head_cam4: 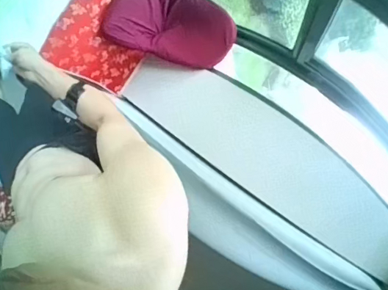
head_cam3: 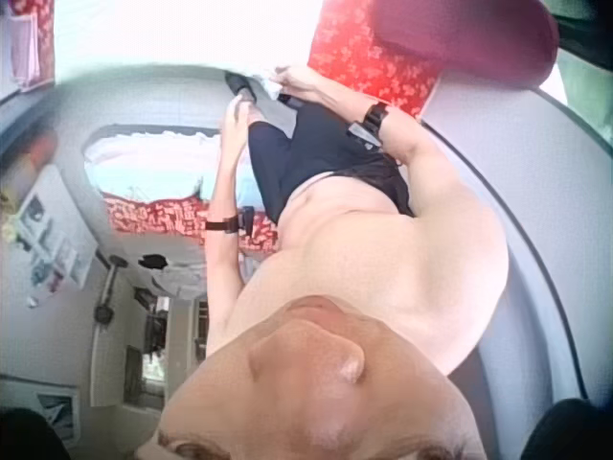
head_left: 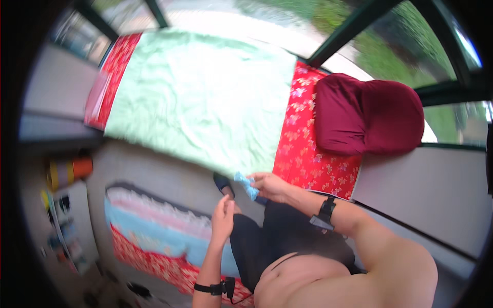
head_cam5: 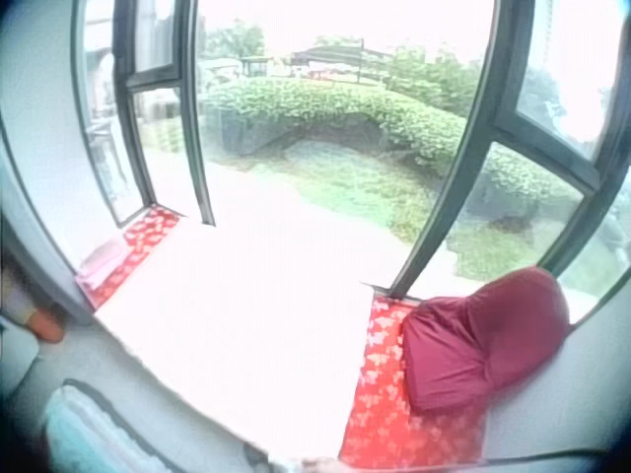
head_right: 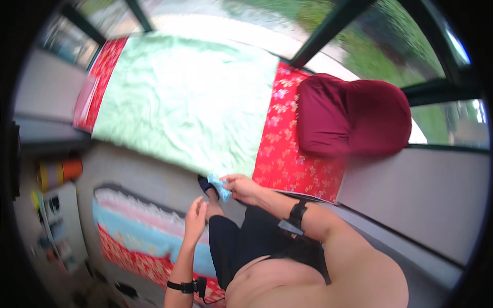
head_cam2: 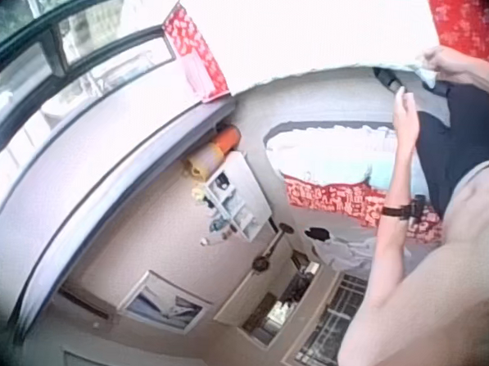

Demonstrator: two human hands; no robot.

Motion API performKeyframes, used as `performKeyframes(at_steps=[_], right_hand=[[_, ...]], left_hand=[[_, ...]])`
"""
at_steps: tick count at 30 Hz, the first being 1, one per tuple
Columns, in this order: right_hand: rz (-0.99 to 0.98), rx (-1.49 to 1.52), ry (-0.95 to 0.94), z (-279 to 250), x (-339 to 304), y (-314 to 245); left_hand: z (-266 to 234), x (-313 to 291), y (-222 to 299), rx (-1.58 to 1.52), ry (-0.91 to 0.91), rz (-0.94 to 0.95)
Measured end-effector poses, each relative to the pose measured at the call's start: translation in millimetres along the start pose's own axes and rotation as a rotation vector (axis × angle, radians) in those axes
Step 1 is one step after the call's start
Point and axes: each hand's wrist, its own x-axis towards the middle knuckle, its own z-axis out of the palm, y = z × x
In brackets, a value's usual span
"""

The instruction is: Wiping various surfaces in a bedroom including a door frame and a headboard.

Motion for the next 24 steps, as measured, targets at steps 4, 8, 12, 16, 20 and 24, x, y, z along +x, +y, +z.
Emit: performKeyframes(at_steps=[4,8,12,16,20,24], right_hand=[[-0.110,0.120,0.082,13.4,-2.7,-29.7],[-0.332,0.306,0.067,12.3,-7.0,-50.0],[-0.484,0.507,0.119,15.2,-17.0,-59.0],[-0.574,0.592,0.153,15.0,-23.2,-50.6],[-0.634,0.563,0.219,0.4,-24.0,-34.7],[-0.676,0.418,0.281,-1.3,-55.3,-27.9]], left_hand=[[-6.7,81.7,60.4,-0.259,-0.422,-0.077],[-0.9,140.1,116.5,-0.237,-0.637,-0.039],[1.6,171.0,159.2,-0.402,-0.710,-0.283],[17.4,182.4,180.0,-0.363,-0.835,-0.354],[38.6,180.3,173.2,-0.335,-0.884,-0.282],[55.4,156.4,188.5,-0.272,-0.918,-0.213]])
